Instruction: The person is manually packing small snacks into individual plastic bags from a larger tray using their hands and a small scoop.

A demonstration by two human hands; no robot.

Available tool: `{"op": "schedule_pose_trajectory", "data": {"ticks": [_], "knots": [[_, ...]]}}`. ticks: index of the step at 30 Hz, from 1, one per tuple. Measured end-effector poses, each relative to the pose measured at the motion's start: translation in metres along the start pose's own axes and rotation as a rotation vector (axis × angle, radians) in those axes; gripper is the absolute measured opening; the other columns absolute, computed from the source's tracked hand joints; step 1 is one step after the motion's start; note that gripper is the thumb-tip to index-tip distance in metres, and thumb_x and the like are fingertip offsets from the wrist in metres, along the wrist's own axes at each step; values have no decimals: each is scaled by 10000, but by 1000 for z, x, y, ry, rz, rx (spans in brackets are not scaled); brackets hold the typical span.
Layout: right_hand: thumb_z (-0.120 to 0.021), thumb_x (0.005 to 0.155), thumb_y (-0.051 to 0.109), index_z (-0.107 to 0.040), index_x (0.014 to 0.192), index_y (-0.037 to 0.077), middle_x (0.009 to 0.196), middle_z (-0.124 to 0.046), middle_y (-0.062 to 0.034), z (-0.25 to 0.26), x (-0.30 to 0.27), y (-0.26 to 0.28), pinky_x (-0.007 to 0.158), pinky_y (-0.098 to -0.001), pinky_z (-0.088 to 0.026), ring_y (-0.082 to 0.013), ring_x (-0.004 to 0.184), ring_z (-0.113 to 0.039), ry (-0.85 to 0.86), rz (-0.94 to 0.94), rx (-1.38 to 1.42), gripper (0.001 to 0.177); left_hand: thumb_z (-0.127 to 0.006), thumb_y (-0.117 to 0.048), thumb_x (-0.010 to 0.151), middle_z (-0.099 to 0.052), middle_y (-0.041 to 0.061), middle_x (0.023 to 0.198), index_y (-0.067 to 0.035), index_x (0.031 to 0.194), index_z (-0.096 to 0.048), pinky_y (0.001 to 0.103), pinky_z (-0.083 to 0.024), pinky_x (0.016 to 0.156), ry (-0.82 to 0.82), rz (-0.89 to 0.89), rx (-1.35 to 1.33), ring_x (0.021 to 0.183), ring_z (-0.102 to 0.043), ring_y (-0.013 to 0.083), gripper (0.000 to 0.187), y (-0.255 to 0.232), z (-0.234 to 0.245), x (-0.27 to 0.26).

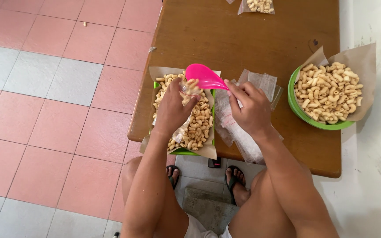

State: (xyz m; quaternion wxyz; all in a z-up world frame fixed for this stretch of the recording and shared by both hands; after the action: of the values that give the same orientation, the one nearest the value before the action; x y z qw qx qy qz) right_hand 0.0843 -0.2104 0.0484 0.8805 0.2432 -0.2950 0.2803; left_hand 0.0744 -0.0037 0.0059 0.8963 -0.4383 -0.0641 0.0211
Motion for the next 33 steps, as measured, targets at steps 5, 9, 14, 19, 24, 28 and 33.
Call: {"op": "schedule_pose_trajectory", "data": {"ticks": [5, 9, 14, 19, 24, 28, 33], "knots": [[-653, 965, 105, -726, 1262, 162, 836, -583, -41, 13, 0, -2, 673, -340, -493, -240, 718, -620, -145, 64, 9, 311, -723, -278, 898, -614, 241, 1076, 13, 1325, -445, 519, -533, 752, -136, -142, -174, 918, -678, 415, 586, -4, 10, 3], [-648, 977, 86, -724, 1265, 138, 842, -588, -53, 17, 2, -13, 684, -347, -500, -247, 737, -632, -131, 23, 34, 302, -693, -303, 934, -675, 182, 1070, 2, 1306, -471, 419, -552, 785, -194, -180, -275, 928, -701, 361, 530, -9, 17, 4], [-706, 882, 190, -770, 1124, 260, 748, -609, -13, -7, -7, -29, 623, -356, -529, -232, 678, -665, 117, -51, -87, 259, -634, -160, 999, -652, 219, 1096, -5, 1305, -506, 462, -550, 886, -408, -258, -467, 1065, -660, 382, 366, -10, 40, -1], [-655, 869, 232, -760, 1074, 294, 739, -603, -15, -44, -29, -45, 649, -383, -519, -245, 693, -673, 269, -35, -250, 240, -634, -201, 1003, -636, 150, 1100, -50, 1314, -501, 392, -564, 888, -465, -183, -595, 971, -667, 238, 371, 0, 50, -4], [-611, 887, 204, -749, 1092, 259, 777, -618, -31, -67, -35, -40, 656, -382, -463, -245, 712, -673, 359, -26, -329, 253, -638, -184, 1001, -607, 116, 1065, -51, 1302, -502, 365, -570, 872, -507, -184, -676, 897, -662, 189, 356, 2, 52, -5], [-586, 862, 180, -748, 1073, 237, 774, -592, -50, -95, -46, -41, 656, -393, -440, -265, 706, -663, 386, 37, -368, 272, -638, -159, 999, -583, 122, 1047, -34, 1305, -498, 379, -569, 851, -512, -185, -694, 865, -650, 195, 359, 2, 52, -6], [-508, 888, 193, -737, 1131, 230, 804, -628, -82, -108, -46, -57, 689, -437, -500, -333, 757, -702, 609, -105, -240, 336, -641, -166, 1000, -586, 117, 1038, -38, 1302, -499, 379, -566, 847, -505, -179, -708, 853, -642, 185, 358, -2, 55, -10]]}}
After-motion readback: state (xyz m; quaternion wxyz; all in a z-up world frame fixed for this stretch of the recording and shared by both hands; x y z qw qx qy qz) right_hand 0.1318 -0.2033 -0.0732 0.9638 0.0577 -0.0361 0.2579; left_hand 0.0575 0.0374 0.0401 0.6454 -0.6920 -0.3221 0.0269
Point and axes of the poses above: each hand's wrist, its own x-axis towards the middle knuckle, its own z-axis out of the back of the hand, y = z × x, the point moved 8 cm from there along x, towards the middle knuckle
